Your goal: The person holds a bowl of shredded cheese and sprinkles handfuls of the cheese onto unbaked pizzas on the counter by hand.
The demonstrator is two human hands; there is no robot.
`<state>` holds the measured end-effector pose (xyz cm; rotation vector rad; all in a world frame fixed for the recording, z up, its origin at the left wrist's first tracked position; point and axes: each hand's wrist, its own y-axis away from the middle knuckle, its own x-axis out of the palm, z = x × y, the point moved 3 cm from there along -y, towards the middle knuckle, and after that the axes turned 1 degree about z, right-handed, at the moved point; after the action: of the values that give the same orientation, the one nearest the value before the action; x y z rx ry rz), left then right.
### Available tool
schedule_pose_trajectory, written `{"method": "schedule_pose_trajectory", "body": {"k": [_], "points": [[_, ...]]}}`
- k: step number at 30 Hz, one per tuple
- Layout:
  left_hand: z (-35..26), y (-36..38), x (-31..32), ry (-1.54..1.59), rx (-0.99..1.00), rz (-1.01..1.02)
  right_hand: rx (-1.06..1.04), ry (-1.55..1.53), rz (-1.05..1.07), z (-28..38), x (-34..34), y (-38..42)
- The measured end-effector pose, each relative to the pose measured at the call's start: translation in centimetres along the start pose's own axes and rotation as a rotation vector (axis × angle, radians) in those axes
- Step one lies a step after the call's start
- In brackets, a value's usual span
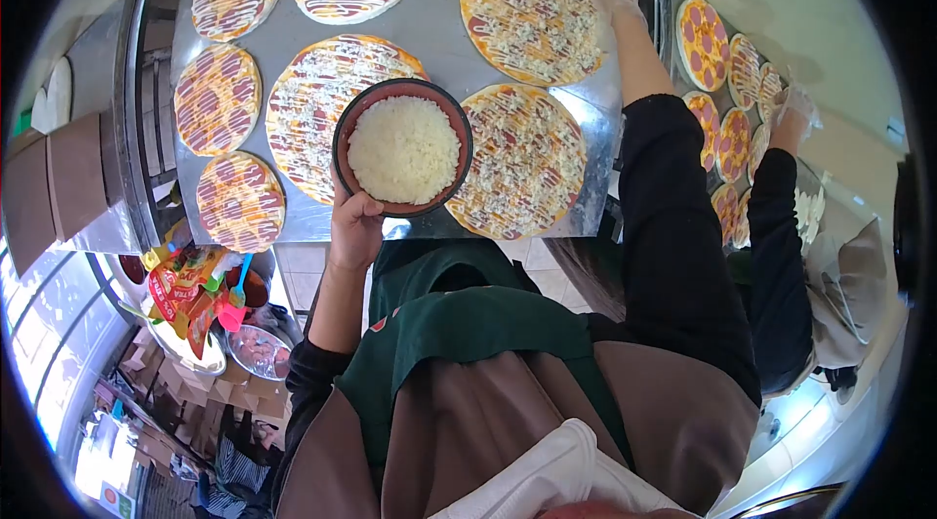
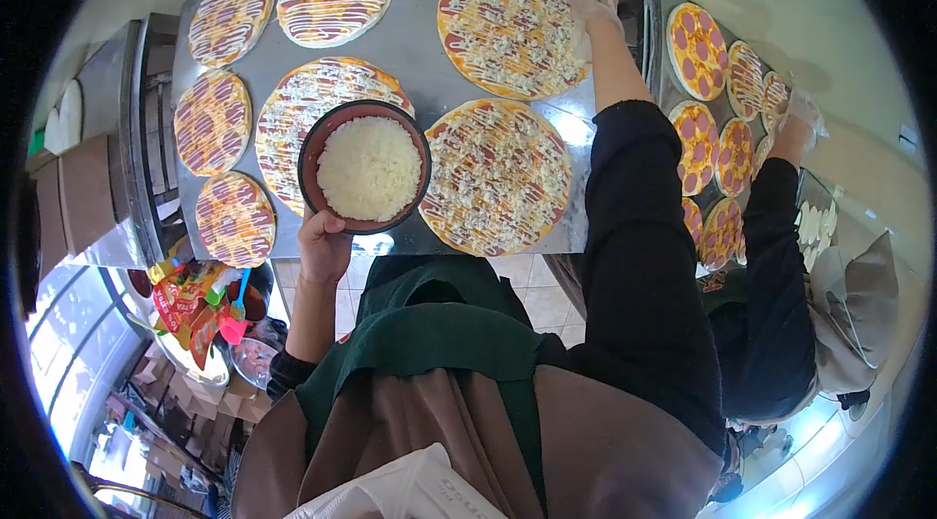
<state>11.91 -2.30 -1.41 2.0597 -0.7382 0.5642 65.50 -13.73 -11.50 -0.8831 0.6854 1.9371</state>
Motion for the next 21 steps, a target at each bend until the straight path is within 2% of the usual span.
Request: {"method": "schedule_pose_trajectory", "body": {"k": [1, 2, 5, 7, 11, 14, 16, 19, 21], "points": [[-0.1, 0.0, 0.0, 0.002, 0.001, -0.003, -0.095, -0.177, 0.106, 0.8, 0.1, 0.2], [-0.2, 0.1, -0.1, -0.003, 0.007, -0.019, -0.096, -0.177, 0.11, 1.4, 0.3, 0.3], [-0.5, 0.3, -0.2, -0.017, 0.012, -0.026, -0.046, -0.025, 0.145, 6.5, 1.4, 2.3], [-0.5, 0.5, -0.3, -0.027, 0.01, -0.019, -0.082, 0.143, 0.079, 9.2, 1.5, 4.1], [-0.4, 0.7, -0.6, -0.013, 0.055, -0.045, -0.167, 0.175, 0.127, 8.1, 2.9, 3.6], [-0.7, 1.1, -0.7, 0.019, 0.084, -0.02, -0.116, 0.063, 0.221, 8.9, 1.5, 5.7], [-0.7, 1.6, -0.6, 0.046, 0.065, 0.012, -0.069, 0.194, 0.298, 8.3, 0.5, 6.8], [-0.5, 2.3, -0.9, 0.026, 0.1, -0.067, 0.038, 0.259, 0.379, 6.7, -0.1, 8.5], [-0.5, 2.6, -0.8, 0.046, 0.138, -0.062, -0.005, 0.258, 0.367, 6.1, -0.3, 10.4]]}}
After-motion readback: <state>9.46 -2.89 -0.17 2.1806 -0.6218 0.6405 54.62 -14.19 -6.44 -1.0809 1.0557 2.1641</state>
